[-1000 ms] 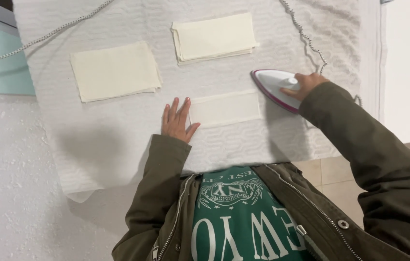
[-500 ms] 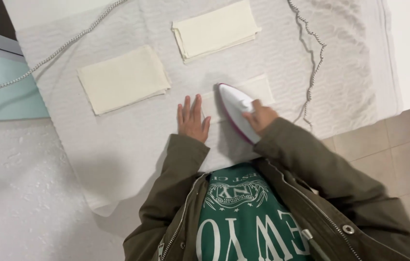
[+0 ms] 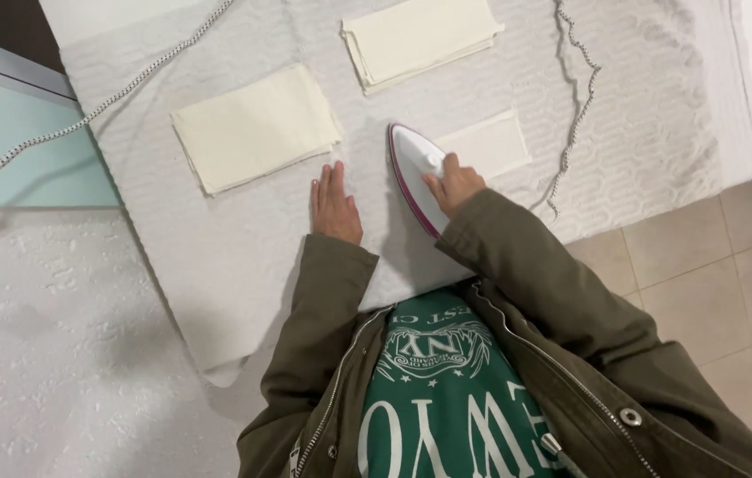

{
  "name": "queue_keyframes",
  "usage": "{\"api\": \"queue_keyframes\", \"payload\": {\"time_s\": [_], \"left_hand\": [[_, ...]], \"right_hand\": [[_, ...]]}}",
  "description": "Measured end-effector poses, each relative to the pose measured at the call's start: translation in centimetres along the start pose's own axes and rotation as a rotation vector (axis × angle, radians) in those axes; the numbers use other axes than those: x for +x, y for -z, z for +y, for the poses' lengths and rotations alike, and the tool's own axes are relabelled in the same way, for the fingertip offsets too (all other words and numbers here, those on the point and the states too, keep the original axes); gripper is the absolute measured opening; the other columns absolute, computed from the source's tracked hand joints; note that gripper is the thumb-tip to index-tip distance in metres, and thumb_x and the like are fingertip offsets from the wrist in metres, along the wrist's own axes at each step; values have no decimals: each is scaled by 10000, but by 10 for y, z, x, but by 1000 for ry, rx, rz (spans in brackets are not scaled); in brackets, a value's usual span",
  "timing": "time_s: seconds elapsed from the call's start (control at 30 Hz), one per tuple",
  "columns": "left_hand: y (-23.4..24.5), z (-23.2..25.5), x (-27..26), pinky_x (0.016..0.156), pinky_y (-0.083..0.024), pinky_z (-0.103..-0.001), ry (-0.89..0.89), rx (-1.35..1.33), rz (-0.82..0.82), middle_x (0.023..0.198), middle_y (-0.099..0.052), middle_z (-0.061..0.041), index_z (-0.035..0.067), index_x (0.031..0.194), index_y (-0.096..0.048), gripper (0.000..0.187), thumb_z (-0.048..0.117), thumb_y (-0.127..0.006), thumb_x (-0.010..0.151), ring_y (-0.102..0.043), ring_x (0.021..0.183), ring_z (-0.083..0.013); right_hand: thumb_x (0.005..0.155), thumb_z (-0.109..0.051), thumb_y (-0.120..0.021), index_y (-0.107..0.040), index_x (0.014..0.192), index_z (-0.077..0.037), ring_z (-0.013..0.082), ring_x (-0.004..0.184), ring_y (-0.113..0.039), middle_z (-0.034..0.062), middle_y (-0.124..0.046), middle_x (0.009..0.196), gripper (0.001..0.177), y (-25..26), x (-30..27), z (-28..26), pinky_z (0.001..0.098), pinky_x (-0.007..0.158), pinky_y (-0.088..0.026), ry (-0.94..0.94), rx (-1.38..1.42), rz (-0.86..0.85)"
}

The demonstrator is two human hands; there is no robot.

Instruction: Ironing small rectangular pieces of white fabric on a table.

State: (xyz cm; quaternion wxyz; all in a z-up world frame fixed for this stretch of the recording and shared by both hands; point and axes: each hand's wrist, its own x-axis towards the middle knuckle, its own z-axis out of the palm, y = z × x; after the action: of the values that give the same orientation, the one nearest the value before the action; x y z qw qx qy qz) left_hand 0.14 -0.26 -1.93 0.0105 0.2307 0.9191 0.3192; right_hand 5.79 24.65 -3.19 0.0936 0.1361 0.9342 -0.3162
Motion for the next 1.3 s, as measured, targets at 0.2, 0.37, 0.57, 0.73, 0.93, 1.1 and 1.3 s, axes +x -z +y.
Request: {"api": "queue_keyframes", "payload": {"time_s": [0.2,0.37,0.57,0.73,0.93,1.1,1.3], "left_hand": [[1,-1,-3,1290,-222,-504,-56,64,16,1598,-438,-137,19,1541,-385,545,18,-516,1011,-338,1535,-312],[-4,-6,-4,1284,-235,-502,-75,106,22,1582,-466,-126,39,1447,-515,434,20,-522,1013,-361,1526,-304],[-3,-6,-4,1271,-247,-506,-86,117,34,1567,-482,-133,27,1412,-565,410,21,-524,1004,-373,1512,-312],[-4,-6,-3,1267,-257,-504,-89,128,41,1561,-487,-130,31,1402,-572,397,34,-529,1007,-381,1507,-312],[-7,-8,-3,1267,-264,-501,-84,147,41,1556,-497,-120,34,1390,-584,374,46,-528,1021,-391,1504,-304],[-7,-8,-3,1266,-267,-491,-77,150,31,1554,-498,-125,31,1392,-584,367,54,-521,1031,-390,1504,-304],[-6,-7,-3,1263,-266,-499,-80,133,34,1546,-503,-133,28,1389,-584,373,51,-527,1022,-396,1497,-312]], "right_hand": [[1027,-395,-622,-523,1069,68,426,576,-687,285,-662,702,476,-10,32,-17,506,488,-556,-11,-56,61],[1032,-387,-630,-527,1060,58,431,584,-685,282,-667,704,458,-8,30,-18,512,493,-548,-12,-40,67],[1015,-386,-657,-537,1037,44,427,572,-680,275,-670,698,447,-10,31,-17,510,492,-545,12,-68,107],[1032,-380,-620,-524,1076,49,416,587,-704,276,-680,707,442,-2,35,-22,504,489,-563,-49,-22,-5],[1018,-400,-630,-529,1089,43,422,599,-707,279,-681,712,460,-5,34,-20,502,495,-568,-70,-45,5],[1036,-394,-601,-520,1110,54,408,585,-714,273,-680,705,462,-5,36,-20,496,487,-579,-76,-29,-47],[1031,-402,-611,-526,1095,55,411,579,-707,274,-682,695,469,-10,35,-14,494,490,-568,-22,-42,13]]}}
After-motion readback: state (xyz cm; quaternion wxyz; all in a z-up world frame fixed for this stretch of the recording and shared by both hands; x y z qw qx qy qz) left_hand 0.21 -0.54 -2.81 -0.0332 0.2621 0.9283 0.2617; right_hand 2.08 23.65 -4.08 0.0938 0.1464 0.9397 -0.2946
